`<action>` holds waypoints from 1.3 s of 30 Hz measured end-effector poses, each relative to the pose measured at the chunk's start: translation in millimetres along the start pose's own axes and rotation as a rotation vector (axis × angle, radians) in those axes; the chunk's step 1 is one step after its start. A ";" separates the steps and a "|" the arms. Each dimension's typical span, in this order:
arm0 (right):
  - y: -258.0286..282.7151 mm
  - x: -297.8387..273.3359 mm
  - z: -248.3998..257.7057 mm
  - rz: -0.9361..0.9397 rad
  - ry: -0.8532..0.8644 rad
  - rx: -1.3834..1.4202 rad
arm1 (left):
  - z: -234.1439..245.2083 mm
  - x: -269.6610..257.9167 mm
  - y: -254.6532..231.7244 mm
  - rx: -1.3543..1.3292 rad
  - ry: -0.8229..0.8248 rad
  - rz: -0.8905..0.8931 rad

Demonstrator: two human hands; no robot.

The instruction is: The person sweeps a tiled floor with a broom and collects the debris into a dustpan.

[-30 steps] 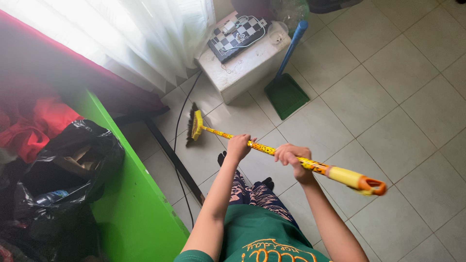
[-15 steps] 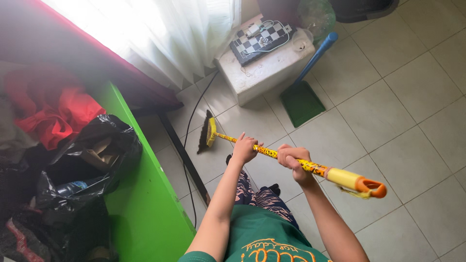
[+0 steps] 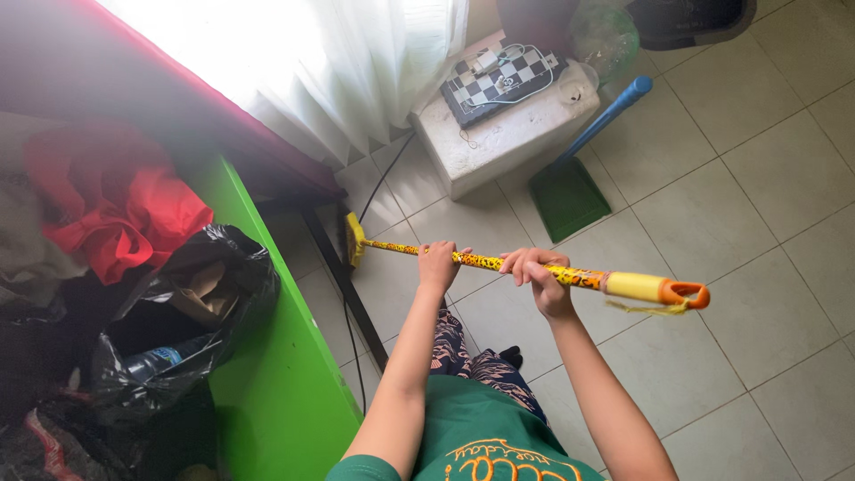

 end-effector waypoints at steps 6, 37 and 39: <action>-31.9 22.4 14.2 -0.035 -0.158 0.121 | -11.0 31.6 12.3 0.014 -0.006 0.046; -30.8 46.9 -9.2 0.056 -0.227 -0.095 | -18.4 107.7 -1.8 0.063 0.253 -0.181; -29.7 49.0 -11.6 0.114 -0.315 -0.004 | -8.5 116.5 -4.9 0.068 0.258 -0.195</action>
Point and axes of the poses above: each hand's wrist, its own x-axis towards the middle knuckle, its own z-axis out of the back of the hand, y = z × x, the point moved 7 cm from there along x, towards the middle knuckle, and after that the axes turned 10 degrees about z, right-handed, at the moved point
